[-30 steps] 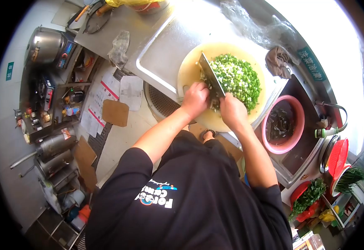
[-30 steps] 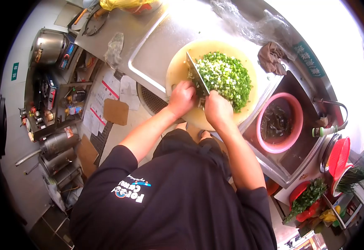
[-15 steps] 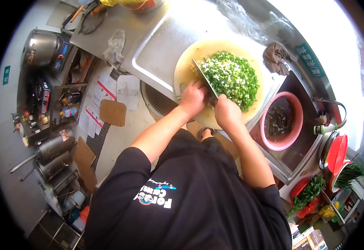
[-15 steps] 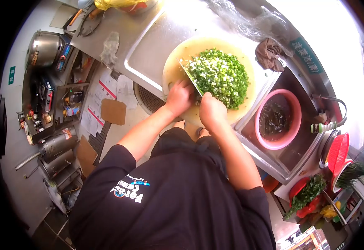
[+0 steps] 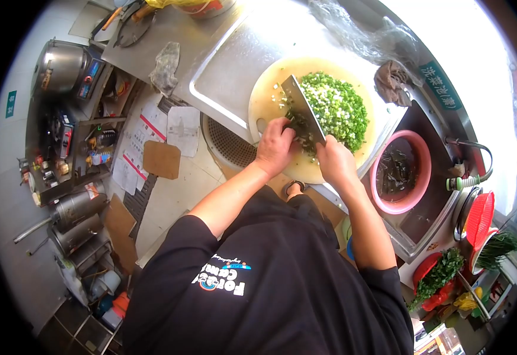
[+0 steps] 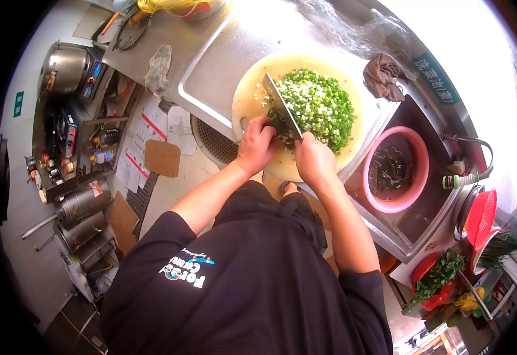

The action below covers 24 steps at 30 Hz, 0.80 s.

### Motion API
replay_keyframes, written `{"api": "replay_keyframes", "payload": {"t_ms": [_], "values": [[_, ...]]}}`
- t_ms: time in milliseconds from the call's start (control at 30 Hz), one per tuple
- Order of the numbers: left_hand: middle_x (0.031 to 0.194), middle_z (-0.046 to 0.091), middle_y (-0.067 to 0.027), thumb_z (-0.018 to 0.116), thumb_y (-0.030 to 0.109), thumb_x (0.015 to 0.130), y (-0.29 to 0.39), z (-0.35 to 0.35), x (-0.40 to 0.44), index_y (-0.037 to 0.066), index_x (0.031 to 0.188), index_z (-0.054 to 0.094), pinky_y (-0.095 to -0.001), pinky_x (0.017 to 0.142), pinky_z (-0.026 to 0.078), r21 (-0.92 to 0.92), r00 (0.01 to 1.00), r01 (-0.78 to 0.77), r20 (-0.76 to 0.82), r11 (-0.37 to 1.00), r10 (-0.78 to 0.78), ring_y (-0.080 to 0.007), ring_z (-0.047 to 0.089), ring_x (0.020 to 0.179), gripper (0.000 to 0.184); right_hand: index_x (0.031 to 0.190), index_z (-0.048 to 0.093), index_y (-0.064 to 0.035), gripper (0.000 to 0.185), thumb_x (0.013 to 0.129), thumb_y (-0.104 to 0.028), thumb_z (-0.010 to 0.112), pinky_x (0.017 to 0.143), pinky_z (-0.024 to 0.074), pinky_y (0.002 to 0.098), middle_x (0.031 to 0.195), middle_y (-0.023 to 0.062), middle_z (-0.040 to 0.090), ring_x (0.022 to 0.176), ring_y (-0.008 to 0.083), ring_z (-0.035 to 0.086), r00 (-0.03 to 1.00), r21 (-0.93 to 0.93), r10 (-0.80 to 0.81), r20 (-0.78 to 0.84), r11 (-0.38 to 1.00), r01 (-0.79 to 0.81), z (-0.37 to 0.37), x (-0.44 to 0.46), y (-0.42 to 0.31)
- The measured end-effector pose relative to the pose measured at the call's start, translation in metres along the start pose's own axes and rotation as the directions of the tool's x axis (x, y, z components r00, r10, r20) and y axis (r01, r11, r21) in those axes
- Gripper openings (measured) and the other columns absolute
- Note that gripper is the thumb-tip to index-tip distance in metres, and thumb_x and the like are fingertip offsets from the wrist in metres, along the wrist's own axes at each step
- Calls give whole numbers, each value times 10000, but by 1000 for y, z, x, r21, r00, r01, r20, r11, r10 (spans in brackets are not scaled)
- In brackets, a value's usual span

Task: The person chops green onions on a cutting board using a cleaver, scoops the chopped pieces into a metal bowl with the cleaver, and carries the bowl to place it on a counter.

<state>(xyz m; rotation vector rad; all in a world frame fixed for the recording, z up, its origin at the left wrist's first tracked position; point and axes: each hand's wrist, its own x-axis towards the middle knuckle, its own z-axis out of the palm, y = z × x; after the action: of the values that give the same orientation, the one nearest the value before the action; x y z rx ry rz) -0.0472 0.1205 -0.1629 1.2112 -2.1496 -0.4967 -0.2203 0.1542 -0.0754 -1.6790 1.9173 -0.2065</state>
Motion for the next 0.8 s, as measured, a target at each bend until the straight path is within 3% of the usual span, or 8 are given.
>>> {"api": "replay_keyframes", "payload": {"t_ms": [133,200,433,500,567,633,800], "values": [[1122,542,-143,745,52,698,-3,1,-4,47,907,599,-425,867,479,-86,997,79,23,993,-77,-354,539,1036,255,893,543,7,214,951,-199,538,688,487,539,773,249,655,741,451,634,1000,31,-2,3,1000,2,-21,-25,-8],[1098,554,-137,729,44,706,-3,1,-1,51,890,605,-429,854,478,-106,997,71,25,992,-69,-353,542,1022,222,911,544,9,171,931,-161,548,700,498,535,789,249,663,747,445,645,992,-32,59,109,998,-56,-29,-34,-16],[964,595,-131,675,29,704,-8,-4,10,40,848,626,-430,834,478,-134,997,24,80,991,-13,-364,561,965,152,928,531,15,103,860,-60,550,716,532,516,824,237,682,778,427,674,971,-182,114,208,980,-76,-9,-29,-17],[957,600,-129,672,31,704,-6,-2,12,40,837,632,-430,829,483,-108,996,28,83,994,-19,-361,564,956,139,925,516,11,118,917,-101,480,682,515,540,759,250,662,745,448,658,990,-160,36,135,987,-14,8,-17,-13],[950,604,-128,669,34,703,-4,0,12,41,826,638,-430,824,488,-83,997,18,81,996,-11,-358,567,947,126,919,516,1,129,932,-126,494,677,525,525,762,249,663,745,429,667,993,-180,38,116,984,-17,19,4,-15],[954,608,-125,665,27,700,-8,2,8,39,832,645,-427,809,493,-61,994,43,108,997,-37,-354,569,943,134,911,540,6,75,866,-49,515,712,544,490,808,245,676,798,410,682,997,-117,11,77,993,-2,21,17,-19],[933,616,-114,680,30,724,-11,3,4,57,784,637,-439,759,496,-123,1000,4,4,992,-4,-345,585,888,79,926,542,10,108,902,-92,513,699,513,527,792,246,671,755,435,662,997,-97,8,80,995,0,-9,-8,-15]]}}
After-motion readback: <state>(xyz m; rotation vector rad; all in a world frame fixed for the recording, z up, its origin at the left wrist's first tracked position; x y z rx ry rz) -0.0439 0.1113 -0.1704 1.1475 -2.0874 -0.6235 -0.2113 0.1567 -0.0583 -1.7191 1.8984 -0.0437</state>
